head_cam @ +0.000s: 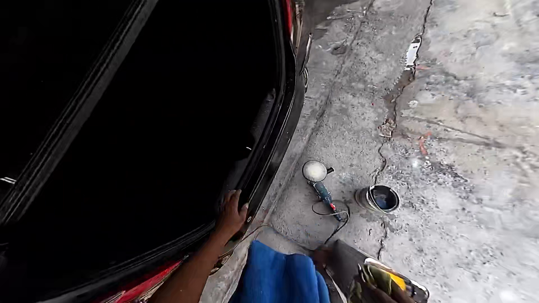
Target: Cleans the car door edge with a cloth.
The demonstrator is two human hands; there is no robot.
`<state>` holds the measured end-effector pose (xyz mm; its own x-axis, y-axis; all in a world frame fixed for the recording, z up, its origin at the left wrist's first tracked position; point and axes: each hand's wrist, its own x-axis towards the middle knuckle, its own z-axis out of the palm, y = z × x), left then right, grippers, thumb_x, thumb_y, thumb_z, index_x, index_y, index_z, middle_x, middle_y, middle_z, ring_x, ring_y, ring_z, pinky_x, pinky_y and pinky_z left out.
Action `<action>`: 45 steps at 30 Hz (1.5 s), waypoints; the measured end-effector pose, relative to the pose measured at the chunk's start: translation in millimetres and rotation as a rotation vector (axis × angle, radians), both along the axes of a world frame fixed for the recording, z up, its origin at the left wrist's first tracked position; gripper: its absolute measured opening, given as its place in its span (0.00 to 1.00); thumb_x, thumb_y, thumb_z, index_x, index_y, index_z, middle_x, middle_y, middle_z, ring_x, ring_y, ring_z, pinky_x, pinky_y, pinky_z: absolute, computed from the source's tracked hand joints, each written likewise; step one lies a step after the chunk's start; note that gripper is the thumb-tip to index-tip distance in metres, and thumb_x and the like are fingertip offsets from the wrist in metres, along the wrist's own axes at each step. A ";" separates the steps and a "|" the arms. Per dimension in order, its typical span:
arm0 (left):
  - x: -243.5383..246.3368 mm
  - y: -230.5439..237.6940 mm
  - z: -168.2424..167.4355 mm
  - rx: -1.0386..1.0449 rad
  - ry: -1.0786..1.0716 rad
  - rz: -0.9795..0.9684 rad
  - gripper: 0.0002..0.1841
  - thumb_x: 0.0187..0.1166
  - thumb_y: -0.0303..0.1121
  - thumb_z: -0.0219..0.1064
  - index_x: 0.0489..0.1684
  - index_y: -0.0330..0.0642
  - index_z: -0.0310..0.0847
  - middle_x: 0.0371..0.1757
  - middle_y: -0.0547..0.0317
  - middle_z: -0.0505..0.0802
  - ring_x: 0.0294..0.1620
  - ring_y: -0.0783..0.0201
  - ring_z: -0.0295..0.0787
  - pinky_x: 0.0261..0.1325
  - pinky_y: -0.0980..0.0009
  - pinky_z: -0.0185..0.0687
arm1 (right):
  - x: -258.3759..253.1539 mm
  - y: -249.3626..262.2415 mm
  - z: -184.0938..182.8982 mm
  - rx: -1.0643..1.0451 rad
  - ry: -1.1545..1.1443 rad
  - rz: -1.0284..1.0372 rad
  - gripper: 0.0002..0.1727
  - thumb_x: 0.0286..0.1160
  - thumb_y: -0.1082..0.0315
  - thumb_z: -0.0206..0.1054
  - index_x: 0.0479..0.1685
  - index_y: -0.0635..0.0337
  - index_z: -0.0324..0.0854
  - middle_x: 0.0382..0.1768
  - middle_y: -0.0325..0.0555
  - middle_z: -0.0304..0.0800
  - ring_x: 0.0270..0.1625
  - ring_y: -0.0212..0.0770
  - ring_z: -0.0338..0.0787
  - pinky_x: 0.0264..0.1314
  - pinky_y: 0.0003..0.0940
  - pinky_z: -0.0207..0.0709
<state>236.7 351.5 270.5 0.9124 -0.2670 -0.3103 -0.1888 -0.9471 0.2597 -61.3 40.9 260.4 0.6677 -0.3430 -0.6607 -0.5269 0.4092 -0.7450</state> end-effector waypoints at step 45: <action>92.6 73.5 -110.7 0.005 0.143 0.065 0.43 0.84 0.70 0.50 0.77 0.38 0.72 0.58 0.41 0.92 0.62 0.45 0.92 0.62 0.46 0.86 | 220.7 360.3 -104.2 -1.057 0.269 0.977 0.20 0.74 0.76 0.63 0.66 0.61 0.83 0.65 0.66 0.81 0.67 0.67 0.83 0.59 0.62 0.82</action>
